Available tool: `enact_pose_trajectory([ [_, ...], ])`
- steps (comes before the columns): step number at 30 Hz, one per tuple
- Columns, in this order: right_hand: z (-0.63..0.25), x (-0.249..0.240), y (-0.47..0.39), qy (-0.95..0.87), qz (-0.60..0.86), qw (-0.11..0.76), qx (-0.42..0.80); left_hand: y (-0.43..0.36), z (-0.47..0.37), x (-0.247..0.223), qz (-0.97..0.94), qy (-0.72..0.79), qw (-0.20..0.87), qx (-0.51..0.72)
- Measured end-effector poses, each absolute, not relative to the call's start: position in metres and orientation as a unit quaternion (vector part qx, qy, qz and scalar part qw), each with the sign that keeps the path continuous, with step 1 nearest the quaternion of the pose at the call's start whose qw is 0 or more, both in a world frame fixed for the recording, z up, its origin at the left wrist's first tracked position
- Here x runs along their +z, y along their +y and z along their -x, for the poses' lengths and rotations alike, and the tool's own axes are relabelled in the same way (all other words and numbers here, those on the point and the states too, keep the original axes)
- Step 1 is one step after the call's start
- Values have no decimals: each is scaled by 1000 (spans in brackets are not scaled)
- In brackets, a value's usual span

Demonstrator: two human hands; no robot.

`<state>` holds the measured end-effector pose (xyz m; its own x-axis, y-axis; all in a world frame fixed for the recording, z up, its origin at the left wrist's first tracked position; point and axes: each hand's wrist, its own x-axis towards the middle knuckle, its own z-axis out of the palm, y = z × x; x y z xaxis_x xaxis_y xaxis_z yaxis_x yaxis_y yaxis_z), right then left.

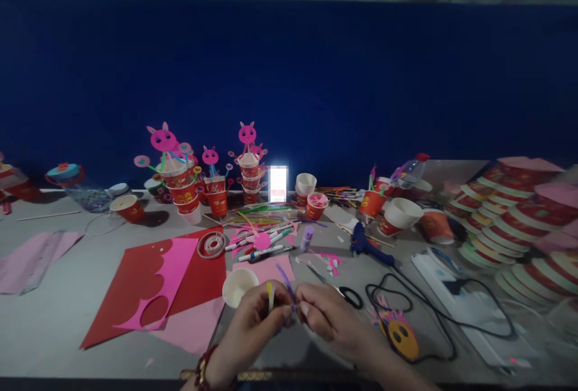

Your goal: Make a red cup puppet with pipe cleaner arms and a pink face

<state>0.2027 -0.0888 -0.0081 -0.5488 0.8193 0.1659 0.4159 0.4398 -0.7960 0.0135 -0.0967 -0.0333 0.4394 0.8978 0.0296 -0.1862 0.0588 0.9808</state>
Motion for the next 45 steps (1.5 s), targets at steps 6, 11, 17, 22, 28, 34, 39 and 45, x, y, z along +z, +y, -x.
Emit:
enact_pose_trajectory([
  [6, -205, -2, -87, -877, 420, 143, 185, -96, -12, -24, -618, 369, 565, 404],
  [11, -205, -7, -81, -911, 394, 52, 112, -95, -10, -20, -676, 407, 506, 348],
  [17, -208, -9, -76, -930, 355, 35, 87, -95, -11, -18, -690, 410, 492, 338],
  [22, -208, -12, -74, -926, 363, 56, 82, -96, -14, -22, -689, 423, 481, 339],
  [28, -204, -14, -77, -932, 354, 59, 47, -93, -13, -26, -697, 420, 478, 331],
  [34, -210, -20, -78, -909, 393, 141, -16, -95, -13, -23, -698, 387, 510, 320],
  [39, -249, -15, -78, -849, 422, 317, 19, -96, 1, -23, -573, 403, 578, 419],
  [45, -285, -49, -75, -816, 532, 220, 48, -93, 1, -34, -426, 387, 688, 442],
])
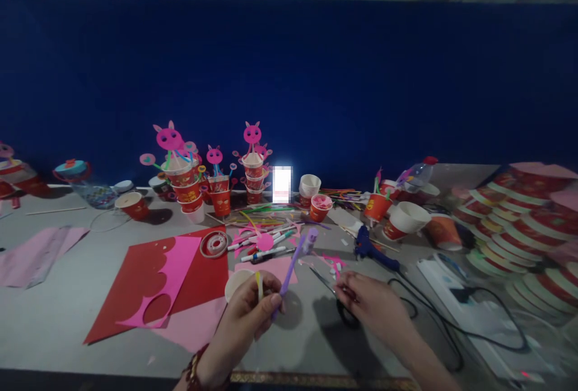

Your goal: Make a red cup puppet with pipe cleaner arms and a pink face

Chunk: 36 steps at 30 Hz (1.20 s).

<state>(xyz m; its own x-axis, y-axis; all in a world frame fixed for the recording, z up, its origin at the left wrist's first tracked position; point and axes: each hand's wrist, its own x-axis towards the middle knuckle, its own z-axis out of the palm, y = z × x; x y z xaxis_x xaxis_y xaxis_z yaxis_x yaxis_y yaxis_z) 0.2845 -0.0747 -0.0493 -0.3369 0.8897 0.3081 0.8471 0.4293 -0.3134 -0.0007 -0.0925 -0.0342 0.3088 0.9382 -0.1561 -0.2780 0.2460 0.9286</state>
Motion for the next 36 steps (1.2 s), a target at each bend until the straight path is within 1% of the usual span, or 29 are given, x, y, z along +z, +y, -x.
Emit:
enact_pose_trajectory([
  [1, -288, -56, -73, -816, 548, 180, 44, -92, -2, -35, -421, 385, 691, 444],
  [3, -291, -64, -72, -805, 574, 142, 34, -92, -6, -35, -415, 384, 696, 443],
  [4, -290, -64, -71, -797, 587, 138, 35, -91, -8, -35, -412, 384, 700, 439],
  [6, -284, -58, -72, -774, 609, 160, 66, -91, -11, -34, -399, 383, 711, 435],
  [8, -271, -47, -74, -752, 601, 220, 157, -90, -14, -34, -382, 377, 724, 433],
  [10, -254, -34, -75, -714, 543, 322, 303, -90, -16, -35, -374, 366, 738, 426],
  [12, -235, -26, -74, -634, 478, 408, 450, -91, -18, -36, -382, 354, 749, 410],
  [13, -227, -24, -73, -592, 456, 431, 505, -91, -19, -36, -389, 350, 752, 402],
  [15, -213, -23, -71, -525, 440, 456, 568, -91, -22, -36, -405, 347, 751, 390],
  [17, -205, -23, -69, -492, 442, 468, 586, -92, -24, -36, -428, 353, 733, 394],
  [21, -204, -23, -68, -496, 438, 482, 573, -90, -27, -38, -475, 376, 670, 429],
  [25, -207, -21, -70, -502, 421, 483, 581, -88, -27, -44, -490, 381, 647, 443],
  [29, -204, -22, -75, -495, 427, 505, 564, -89, -27, -49, -508, 392, 608, 468],
  [32, -202, -24, -77, -498, 427, 518, 549, -90, -29, -49, -500, 400, 609, 468],
  [36, -202, -25, -76, -509, 425, 508, 550, -91, -32, -48, -501, 377, 630, 459],
])
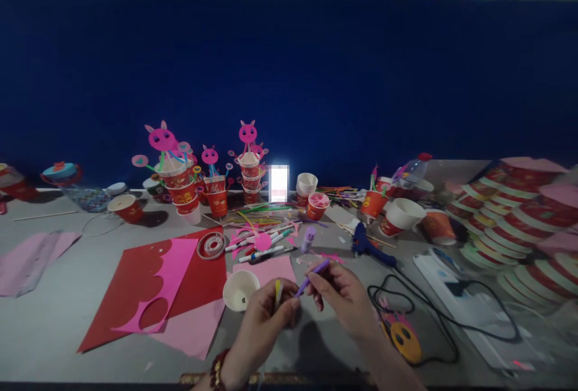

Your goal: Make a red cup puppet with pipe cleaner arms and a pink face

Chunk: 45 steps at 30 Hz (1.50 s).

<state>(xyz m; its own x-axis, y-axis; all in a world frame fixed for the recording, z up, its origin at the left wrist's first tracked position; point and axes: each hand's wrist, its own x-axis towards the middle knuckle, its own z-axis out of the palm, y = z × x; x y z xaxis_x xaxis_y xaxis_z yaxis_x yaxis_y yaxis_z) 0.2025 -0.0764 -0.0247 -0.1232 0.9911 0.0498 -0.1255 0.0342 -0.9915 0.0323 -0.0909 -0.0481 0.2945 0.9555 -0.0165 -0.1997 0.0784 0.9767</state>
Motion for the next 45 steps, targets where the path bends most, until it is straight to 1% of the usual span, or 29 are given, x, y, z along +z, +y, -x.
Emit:
enact_pose_trajectory([
  [5, -200, -29, -73, -511, 418, 511, 551, -90, -33, -48, -504, 385, 616, 467],
  [9, -205, -29, -68, -514, 435, 519, 528, -88, -35, -48, -447, 362, 694, 432],
  [13, -221, -25, -63, -517, 427, 532, 516, -85, -35, -49, -353, 337, 752, 443],
  [15, -224, -23, -63, -527, 409, 518, 536, -83, -34, -52, -336, 323, 759, 455],
  [19, -217, -25, -68, -538, 386, 444, 603, -79, -35, -61, -308, 319, 768, 462],
  [22, -206, -31, -69, -535, 398, 446, 597, -76, -37, -64, -297, 317, 783, 446],
  [27, -198, -45, -64, -548, 412, 442, 578, -74, -40, -62, -321, 300, 787, 433],
  [33, -192, -59, -58, -505, 387, 492, 594, -75, -43, -63, -322, 309, 776, 445],
  [40, -190, -63, -55, -489, 379, 501, 604, -75, -43, -69, -304, 305, 769, 472],
  [45, -193, -60, -54, -559, 410, 512, 507, -78, -41, -62, -323, 332, 752, 468],
])
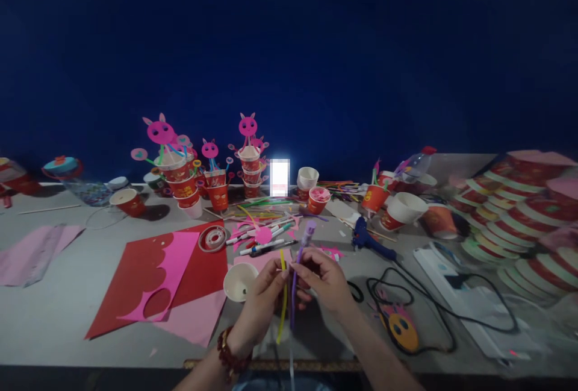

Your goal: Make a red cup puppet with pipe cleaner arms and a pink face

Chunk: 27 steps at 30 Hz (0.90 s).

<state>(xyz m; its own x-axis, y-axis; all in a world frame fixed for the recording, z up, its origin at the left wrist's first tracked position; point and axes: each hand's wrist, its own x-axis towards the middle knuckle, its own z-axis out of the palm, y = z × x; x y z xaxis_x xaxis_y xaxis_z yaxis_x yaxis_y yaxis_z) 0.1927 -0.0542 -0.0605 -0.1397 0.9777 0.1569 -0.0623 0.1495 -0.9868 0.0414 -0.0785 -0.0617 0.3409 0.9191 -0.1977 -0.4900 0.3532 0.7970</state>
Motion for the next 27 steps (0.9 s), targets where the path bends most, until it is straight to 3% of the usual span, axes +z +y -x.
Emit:
enact_pose_trajectory([
  [8, -198, -60, -53, -591, 423, 487, 484, -79, -45, -56, -348, 336, 734, 476],
  [14, -194, -63, -56, -532, 408, 471, 574, -78, -47, -51, -348, 347, 724, 485],
  [20, -189, -56, -59, -537, 423, 493, 538, -79, -48, -55, -349, 339, 720, 495],
  [27, -180, -67, -66, -408, 441, 496, 627, -77, -48, -59, -362, 343, 693, 521],
])
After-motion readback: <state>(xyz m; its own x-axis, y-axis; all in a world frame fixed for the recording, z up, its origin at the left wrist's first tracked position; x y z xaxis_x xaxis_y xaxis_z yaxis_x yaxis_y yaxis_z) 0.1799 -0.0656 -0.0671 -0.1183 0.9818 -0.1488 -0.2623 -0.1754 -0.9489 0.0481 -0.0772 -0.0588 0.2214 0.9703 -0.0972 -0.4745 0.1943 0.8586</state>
